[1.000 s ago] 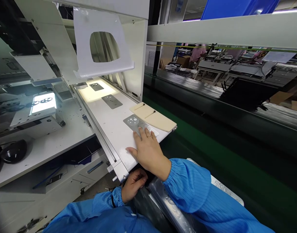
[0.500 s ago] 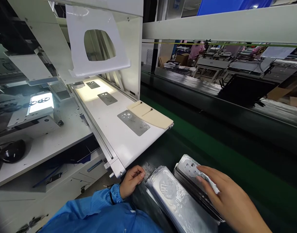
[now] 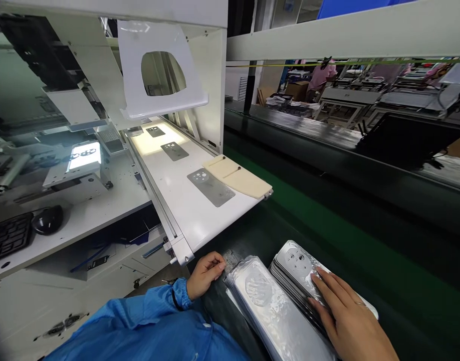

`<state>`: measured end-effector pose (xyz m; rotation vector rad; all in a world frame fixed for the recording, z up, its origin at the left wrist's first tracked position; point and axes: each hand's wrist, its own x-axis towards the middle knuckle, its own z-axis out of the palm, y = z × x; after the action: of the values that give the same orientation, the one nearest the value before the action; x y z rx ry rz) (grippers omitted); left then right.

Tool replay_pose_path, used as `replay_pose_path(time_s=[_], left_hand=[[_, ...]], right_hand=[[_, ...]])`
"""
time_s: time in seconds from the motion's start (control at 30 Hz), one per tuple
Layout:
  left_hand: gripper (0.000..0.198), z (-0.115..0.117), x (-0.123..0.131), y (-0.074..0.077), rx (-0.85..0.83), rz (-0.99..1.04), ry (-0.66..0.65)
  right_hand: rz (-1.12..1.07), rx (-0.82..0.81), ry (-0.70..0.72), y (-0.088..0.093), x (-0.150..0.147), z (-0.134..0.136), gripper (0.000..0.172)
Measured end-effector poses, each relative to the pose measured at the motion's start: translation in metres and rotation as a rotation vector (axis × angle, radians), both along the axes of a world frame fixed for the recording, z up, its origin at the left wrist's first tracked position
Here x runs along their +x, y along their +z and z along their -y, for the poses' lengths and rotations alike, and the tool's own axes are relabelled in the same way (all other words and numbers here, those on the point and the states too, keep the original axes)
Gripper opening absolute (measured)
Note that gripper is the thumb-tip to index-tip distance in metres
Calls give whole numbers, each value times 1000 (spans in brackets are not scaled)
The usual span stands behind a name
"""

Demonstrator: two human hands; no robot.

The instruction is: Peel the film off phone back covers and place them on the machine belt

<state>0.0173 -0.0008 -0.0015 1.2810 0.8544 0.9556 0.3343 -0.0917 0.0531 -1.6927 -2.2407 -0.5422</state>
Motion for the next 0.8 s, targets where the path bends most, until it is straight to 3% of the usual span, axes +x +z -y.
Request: replay_pose_path(time_s=[0.37,0.67,0.8], left_hand=[[48,0,0,2,12,-9,2],[50,0,0,5,6,-2,-1],[51,-1,0,6,-2,-3,-5]], right_hand=[[-12,-4,-26,-20,9,5,58],[-99,-63,-64,-19,11,11,55],[-81,-83,-75,-26,15,12,59]])
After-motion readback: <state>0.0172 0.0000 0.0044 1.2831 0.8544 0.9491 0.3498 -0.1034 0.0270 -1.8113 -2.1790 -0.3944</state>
